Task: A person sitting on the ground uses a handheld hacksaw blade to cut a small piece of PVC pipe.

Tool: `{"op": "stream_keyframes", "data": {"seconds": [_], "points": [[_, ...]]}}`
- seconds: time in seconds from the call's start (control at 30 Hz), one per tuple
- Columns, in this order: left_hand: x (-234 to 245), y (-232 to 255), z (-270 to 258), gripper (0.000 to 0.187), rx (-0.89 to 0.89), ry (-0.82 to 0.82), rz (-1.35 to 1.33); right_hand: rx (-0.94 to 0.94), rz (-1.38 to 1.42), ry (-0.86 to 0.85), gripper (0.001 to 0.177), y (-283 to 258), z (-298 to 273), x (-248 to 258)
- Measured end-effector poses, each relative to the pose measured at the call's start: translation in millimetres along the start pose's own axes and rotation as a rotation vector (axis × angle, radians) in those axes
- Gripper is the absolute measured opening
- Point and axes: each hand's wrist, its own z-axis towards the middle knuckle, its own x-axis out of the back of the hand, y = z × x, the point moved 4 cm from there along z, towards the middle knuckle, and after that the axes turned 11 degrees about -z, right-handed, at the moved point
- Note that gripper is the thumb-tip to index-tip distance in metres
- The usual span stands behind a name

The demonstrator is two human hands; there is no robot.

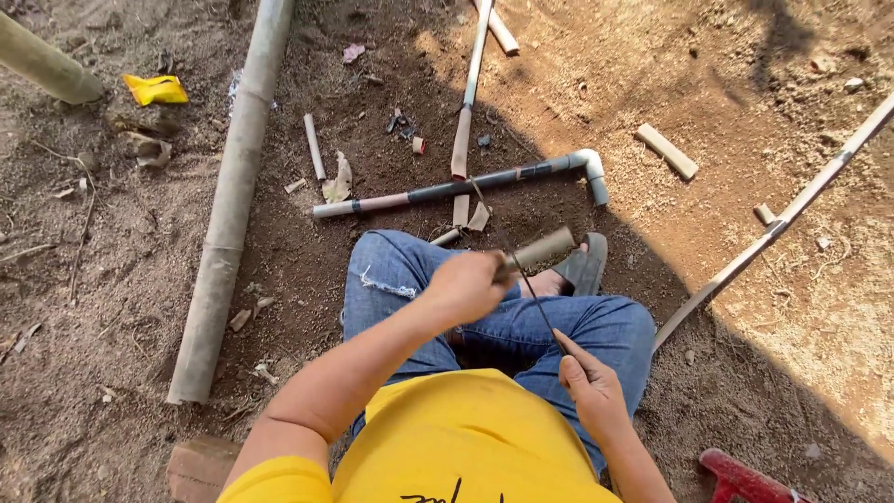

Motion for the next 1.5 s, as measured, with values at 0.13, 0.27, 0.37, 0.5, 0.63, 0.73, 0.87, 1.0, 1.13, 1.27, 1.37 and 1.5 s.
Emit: {"op": "stream_keyframes", "data": {"seconds": [0.13,0.27,0.37,0.5,0.63,0.73,0.87,1.0,1.13,1.27,1.37,1.5], "points": [[2,-5,0,0.028,-0.053,0.041,-0.027,-0.063,0.006,0.001,0.049,-10,1,-1],[19,-14,0,0.029,-0.020,0.183,-0.063,-0.067,-0.007,0.020,0.047,-7,-1,1],[-13,-11,-3,0.025,-0.061,0.114,-0.032,-0.079,0.008,0.023,0.047,0,5,-9],[-11,-8,-2,0.027,-0.065,0.073,-0.047,-0.090,0.036,0.017,0.049,-3,5,-7],[11,-9,1,0.027,-0.032,0.192,-0.081,-0.071,-0.013,0.039,0.047,-4,5,0],[-13,1,1,0.024,-0.029,0.016,-0.040,-0.068,0.023,0.037,0.047,0,10,-6],[11,-2,2,0.027,-0.013,0.066,-0.058,-0.089,0.069,0.040,0.048,2,8,-2],[10,-14,4,0.024,-0.007,0.210,-0.195,-0.098,0.068,0.023,0.047,12,6,4],[-21,-11,2,0.027,-0.044,0.056,-0.110,-0.117,0.103,0.036,0.048,12,10,-10],[8,-14,6,0.029,0.013,0.116,-0.056,-0.126,-0.013,0.044,0.048,-2,4,-3],[6,-11,8,0.032,0.019,0.139,-0.026,-0.104,-0.019,0.045,0.047,-6,4,1],[-19,-8,5,0.026,-0.076,0.092,-0.033,-0.060,0.016,0.056,0.046,2,9,-8]]}}
